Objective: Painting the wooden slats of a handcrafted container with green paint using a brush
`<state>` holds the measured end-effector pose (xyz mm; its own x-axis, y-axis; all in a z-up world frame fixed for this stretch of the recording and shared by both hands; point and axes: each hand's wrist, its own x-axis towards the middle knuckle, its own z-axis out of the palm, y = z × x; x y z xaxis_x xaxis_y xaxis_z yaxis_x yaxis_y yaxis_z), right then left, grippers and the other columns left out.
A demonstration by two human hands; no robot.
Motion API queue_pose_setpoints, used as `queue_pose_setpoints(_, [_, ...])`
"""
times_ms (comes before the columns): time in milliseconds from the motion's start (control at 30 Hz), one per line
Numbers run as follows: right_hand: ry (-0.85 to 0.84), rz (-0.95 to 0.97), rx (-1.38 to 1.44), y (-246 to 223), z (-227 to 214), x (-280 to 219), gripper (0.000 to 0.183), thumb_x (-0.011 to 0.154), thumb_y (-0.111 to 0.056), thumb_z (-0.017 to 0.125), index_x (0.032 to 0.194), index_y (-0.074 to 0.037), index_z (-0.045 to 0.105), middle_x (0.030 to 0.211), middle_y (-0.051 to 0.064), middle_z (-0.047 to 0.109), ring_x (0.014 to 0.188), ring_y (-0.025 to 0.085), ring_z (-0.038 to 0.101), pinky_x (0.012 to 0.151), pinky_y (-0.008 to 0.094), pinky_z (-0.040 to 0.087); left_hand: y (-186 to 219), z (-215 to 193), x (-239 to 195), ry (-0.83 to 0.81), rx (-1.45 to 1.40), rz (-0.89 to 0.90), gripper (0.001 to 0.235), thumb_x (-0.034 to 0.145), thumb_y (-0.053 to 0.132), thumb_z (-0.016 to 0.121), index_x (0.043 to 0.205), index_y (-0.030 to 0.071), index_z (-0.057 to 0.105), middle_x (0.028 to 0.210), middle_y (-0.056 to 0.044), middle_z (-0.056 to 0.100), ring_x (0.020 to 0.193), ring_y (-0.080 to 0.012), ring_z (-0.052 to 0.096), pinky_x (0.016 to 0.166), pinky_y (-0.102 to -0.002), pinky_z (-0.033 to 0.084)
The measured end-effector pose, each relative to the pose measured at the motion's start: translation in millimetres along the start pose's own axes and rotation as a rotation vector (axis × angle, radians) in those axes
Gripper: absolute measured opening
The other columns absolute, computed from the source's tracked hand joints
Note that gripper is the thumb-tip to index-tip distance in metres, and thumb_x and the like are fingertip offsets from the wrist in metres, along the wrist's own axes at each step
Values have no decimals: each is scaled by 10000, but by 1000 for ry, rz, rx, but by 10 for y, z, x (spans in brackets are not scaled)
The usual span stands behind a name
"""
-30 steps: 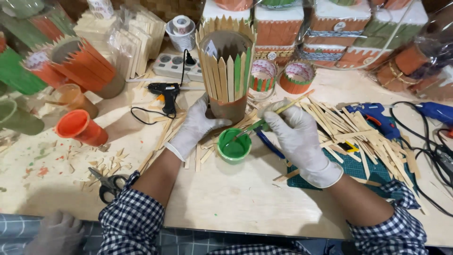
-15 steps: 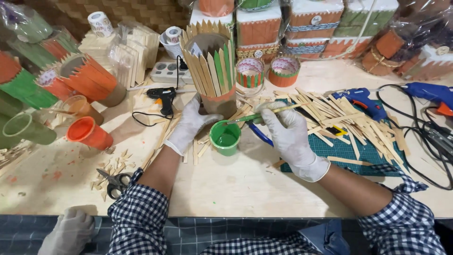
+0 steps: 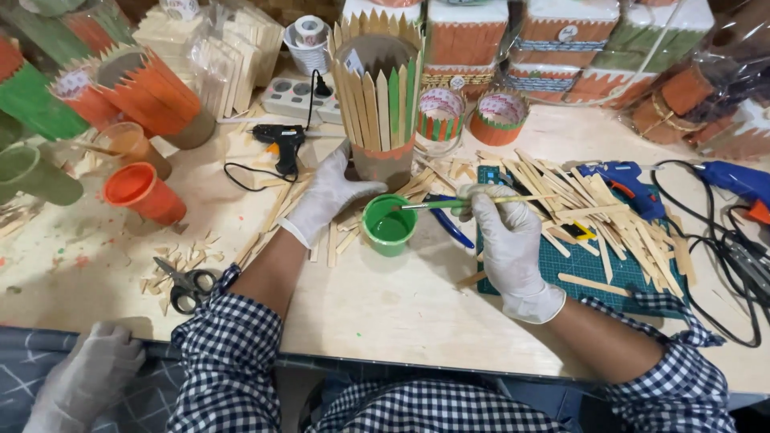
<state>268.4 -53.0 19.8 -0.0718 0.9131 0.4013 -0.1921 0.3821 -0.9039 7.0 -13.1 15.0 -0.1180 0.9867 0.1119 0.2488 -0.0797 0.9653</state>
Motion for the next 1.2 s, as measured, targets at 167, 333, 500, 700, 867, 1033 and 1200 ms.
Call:
queue_pose_setpoints(167, [26, -30, -4, -37, 90, -123, 92, 1038, -36, 615, 1008, 11, 688, 931, 138, 718, 816, 196, 704, 797, 343, 594, -178, -36, 82, -14, -37, 16, 662, 563, 155, 1014, 1084, 93, 611, 1114, -128, 706, 1128, -308, 665, 998, -410, 569])
queue_pose_setpoints(333, [35, -131, -65, -118, 86, -197, 93, 1034, -46, 628, 1038, 35, 673, 960, 186, 710, 838, 252, 725, 814, 365, 598, -246, -34, 103, -13, -96, 44, 689, 547, 194, 1038, 1086, 117, 615, 1114, -101, 706, 1125, -277, 662, 990, -401, 572])
queue_pose_setpoints(500, [36, -126, -73, -53, 106, -207, 78, 1032, -27, 615, 1028, 24, 674, 1015, 180, 721, 832, 226, 708, 806, 360, 599, -254, -7, 105, -10, -95, 3, 740, 549, 178, 1032, 1152, 91, 612, 1174, -129, 697, 1169, -311, 660, 1019, -414, 563])
queue_pose_setpoints(700, [43, -36, -75, 35, 53, -227, 35, 1002, 3, 647, 1009, 26, 673, 991, 167, 729, 806, 202, 707, 776, 370, 613, -85, -5, 60, -17, -33, -43, 754, 542, 214, 1032, 1166, 117, 620, 1189, -89, 703, 1152, -264, 676, 1016, -384, 569])
queue_pose_setpoints(867, [33, 109, -65, 117, 36, -129, 74, 1000, -31, 660, 1015, 19, 712, 900, 158, 747, 770, 188, 718, 760, 343, 613, -205, -25, 121, -23, 38, -48, 849, 494, 225, 1042, 1216, 98, 615, 1216, -126, 690, 1218, -307, 635, 1055, -418, 534])
queue_pose_setpoints(1033, [-17, 187, -29, 93, 64, -66, 56, 949, -14, 708, 970, 14, 751, 860, 155, 764, 733, 173, 719, 730, 338, 621, -120, 1, 75, -26, 38, -76, 775, 513, 184, 1019, 1174, 89, 626, 1190, -127, 699, 1200, -301, 643, 1065, -418, 525])
queue_pose_setpoints(1200, [16, 119, -124, -89, 90, -37, 69, 966, -26, 694, 985, 3, 755, 893, 171, 778, 775, 192, 728, 760, 353, 618, -170, -17, 81, -18, -48, -77, 737, 499, 190, 1027, 1120, 103, 639, 1177, -110, 712, 1218, -270, 641, 1047, -372, 530])
